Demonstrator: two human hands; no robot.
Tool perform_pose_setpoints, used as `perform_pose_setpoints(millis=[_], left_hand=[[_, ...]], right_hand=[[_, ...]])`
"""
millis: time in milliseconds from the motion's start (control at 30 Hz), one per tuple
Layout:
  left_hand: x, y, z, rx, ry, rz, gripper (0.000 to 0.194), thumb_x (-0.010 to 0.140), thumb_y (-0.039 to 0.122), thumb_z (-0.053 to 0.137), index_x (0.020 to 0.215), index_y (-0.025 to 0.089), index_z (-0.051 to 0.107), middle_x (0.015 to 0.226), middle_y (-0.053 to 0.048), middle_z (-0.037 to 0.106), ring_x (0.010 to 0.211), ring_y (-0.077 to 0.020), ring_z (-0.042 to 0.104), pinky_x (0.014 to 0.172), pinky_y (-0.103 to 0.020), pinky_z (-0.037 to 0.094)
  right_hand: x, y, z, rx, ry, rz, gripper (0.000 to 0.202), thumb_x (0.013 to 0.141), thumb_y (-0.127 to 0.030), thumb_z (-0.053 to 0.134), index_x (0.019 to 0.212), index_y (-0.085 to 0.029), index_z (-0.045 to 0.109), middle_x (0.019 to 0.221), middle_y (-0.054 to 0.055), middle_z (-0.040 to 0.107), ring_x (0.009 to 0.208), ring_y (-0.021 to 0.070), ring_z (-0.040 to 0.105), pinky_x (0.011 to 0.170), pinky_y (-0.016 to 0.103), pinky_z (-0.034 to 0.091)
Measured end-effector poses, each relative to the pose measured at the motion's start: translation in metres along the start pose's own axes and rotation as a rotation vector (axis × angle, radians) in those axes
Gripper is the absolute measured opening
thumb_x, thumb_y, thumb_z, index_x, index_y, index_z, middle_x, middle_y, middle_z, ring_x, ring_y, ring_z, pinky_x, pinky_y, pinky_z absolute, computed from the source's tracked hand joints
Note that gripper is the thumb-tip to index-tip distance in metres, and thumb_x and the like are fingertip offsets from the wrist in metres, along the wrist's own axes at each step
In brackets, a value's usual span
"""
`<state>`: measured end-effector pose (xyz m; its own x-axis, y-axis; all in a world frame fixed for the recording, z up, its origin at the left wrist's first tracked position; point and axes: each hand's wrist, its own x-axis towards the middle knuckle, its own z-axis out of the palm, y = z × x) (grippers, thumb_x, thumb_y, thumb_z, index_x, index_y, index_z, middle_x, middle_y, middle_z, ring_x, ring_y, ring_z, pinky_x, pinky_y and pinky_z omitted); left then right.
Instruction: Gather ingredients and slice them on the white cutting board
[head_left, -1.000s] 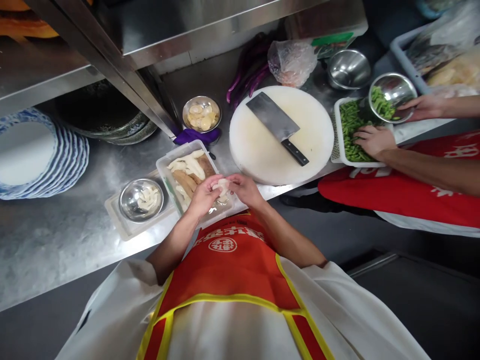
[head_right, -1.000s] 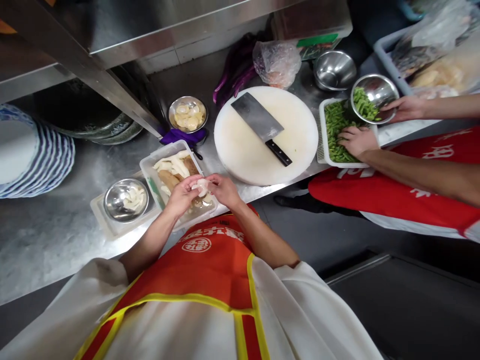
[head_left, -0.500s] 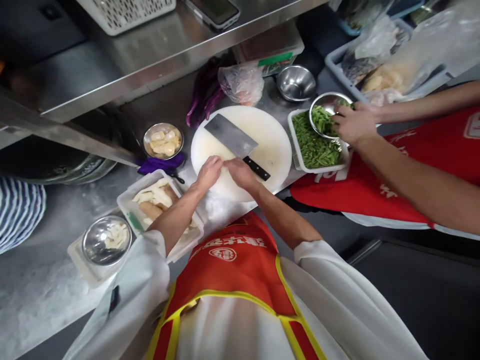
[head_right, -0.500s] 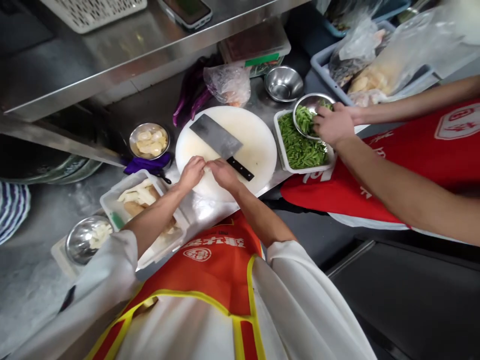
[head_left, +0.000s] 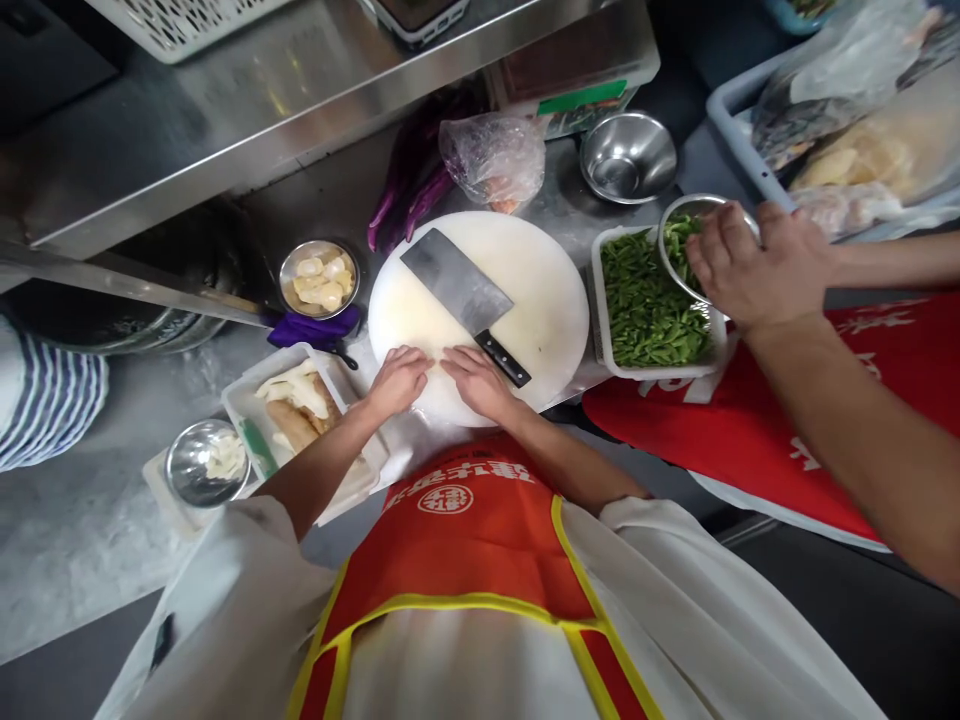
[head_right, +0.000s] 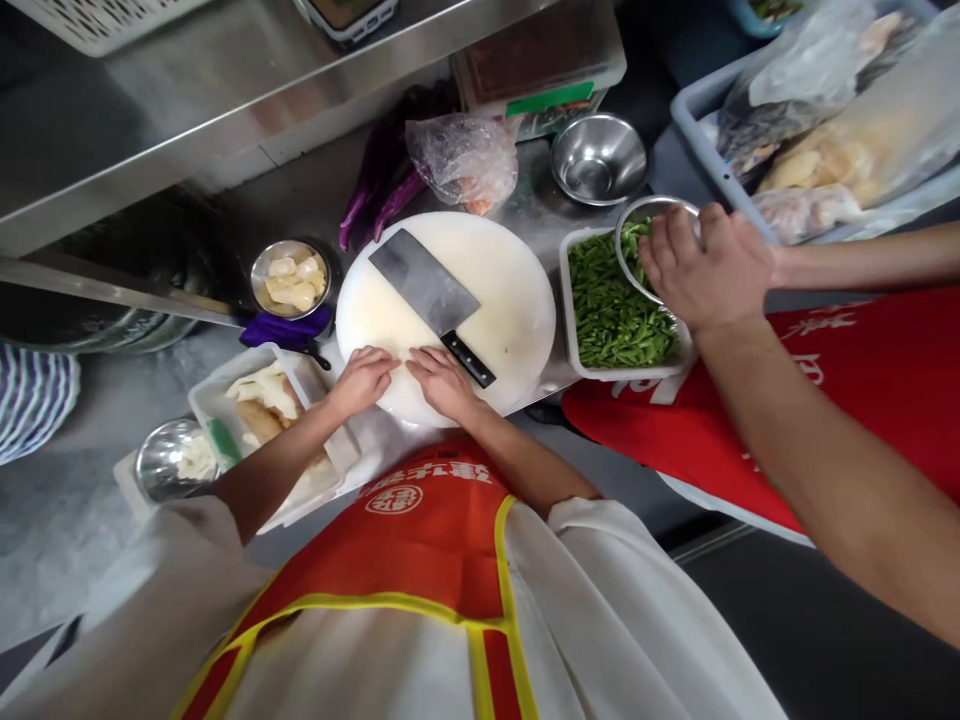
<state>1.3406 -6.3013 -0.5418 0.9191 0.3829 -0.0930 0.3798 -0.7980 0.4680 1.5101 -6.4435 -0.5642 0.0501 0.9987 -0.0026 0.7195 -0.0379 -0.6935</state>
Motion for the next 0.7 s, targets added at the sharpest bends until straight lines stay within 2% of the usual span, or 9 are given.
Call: perform_pose_setpoints(millis=[67,167,333,433,533,600,700], left_hand=[[0.01,-0.006,-0.01,-0.088,-0.053,0.005,0.036,0.088,0.013,0.048,0.105,0.021,0.078,0.099,-0.01,0.068,0.098,-0.0262,0.059,0.093,-0.045,0.048],[0.021,-0.011,-0.02,-0.195,-0.046,0.062,0.034,0.092,0.015,0.045,0.102,0.021,0.077,0.106,-0.01,0.069,0.105,-0.0237,0.06,0.097,-0.042,0.049],[0.023,-0.008,-0.016,-0.237,-0.145,0.222,0.028,0.099,0.025,0.047,0.105,0.023,0.074,0.111,-0.01,0.072,0.111,-0.0236,0.062,0.104,-0.042,0.048],[0.013,0.001,-0.007,-0.184,-0.117,0.161,0.03,0.098,0.022,0.046,0.11,0.021,0.073,0.116,-0.012,0.072,0.112,-0.0262,0.062,0.104,-0.046,0.048],[0.001,0.018,0.006,-0.109,-0.032,0.045,0.037,0.096,0.014,0.041,0.119,0.016,0.071,0.124,-0.016,0.069,0.115,-0.0293,0.062,0.104,-0.05,0.049],[-0.007,0.032,0.016,-0.094,0.047,-0.033,0.039,0.096,0.012,0.041,0.124,0.013,0.069,0.129,-0.018,0.067,0.121,-0.0308,0.06,0.11,-0.051,0.046],[-0.015,0.048,0.033,-0.161,0.168,-0.138,0.037,0.097,0.018,0.045,0.127,0.013,0.067,0.133,-0.019,0.064,0.129,-0.0315,0.056,0.118,-0.051,0.041]], right_hand=[[0.0,0.001,0.0,0.004,-0.006,0.018,0.043,0.099,-0.009,0.044,0.132,-0.021,0.069,0.153,0.009,0.054,0.143,0.0273,0.045,0.118,0.048,0.037],[0.003,0.0,0.0,-0.031,-0.024,0.024,0.043,0.099,-0.011,0.044,0.132,-0.024,0.069,0.155,0.008,0.052,0.144,0.0287,0.042,0.116,0.05,0.038],[0.006,0.001,-0.011,-0.088,-0.071,-0.03,0.047,0.098,-0.009,0.04,0.132,-0.021,0.069,0.153,0.01,0.052,0.142,0.0287,0.043,0.113,0.047,0.042],[0.0,0.004,-0.028,-0.088,-0.028,-0.021,0.042,0.097,-0.012,0.044,0.128,-0.019,0.071,0.146,0.011,0.057,0.135,0.0278,0.047,0.115,0.045,0.041],[-0.009,0.01,-0.044,-0.166,0.06,0.181,0.043,0.096,-0.022,0.051,0.136,-0.017,0.065,0.141,0.017,0.057,0.126,0.0338,0.05,0.109,0.05,0.043],[-0.011,0.016,-0.052,-0.231,0.014,0.304,0.051,0.095,-0.024,0.053,0.145,-0.016,0.057,0.133,0.021,0.058,0.117,0.0369,0.052,0.101,0.052,0.046],[-0.007,0.023,-0.059,-0.272,-0.127,0.366,0.063,0.091,-0.017,0.051,0.153,-0.014,0.047,0.121,0.023,0.059,0.111,0.0374,0.055,0.097,0.05,0.048]])
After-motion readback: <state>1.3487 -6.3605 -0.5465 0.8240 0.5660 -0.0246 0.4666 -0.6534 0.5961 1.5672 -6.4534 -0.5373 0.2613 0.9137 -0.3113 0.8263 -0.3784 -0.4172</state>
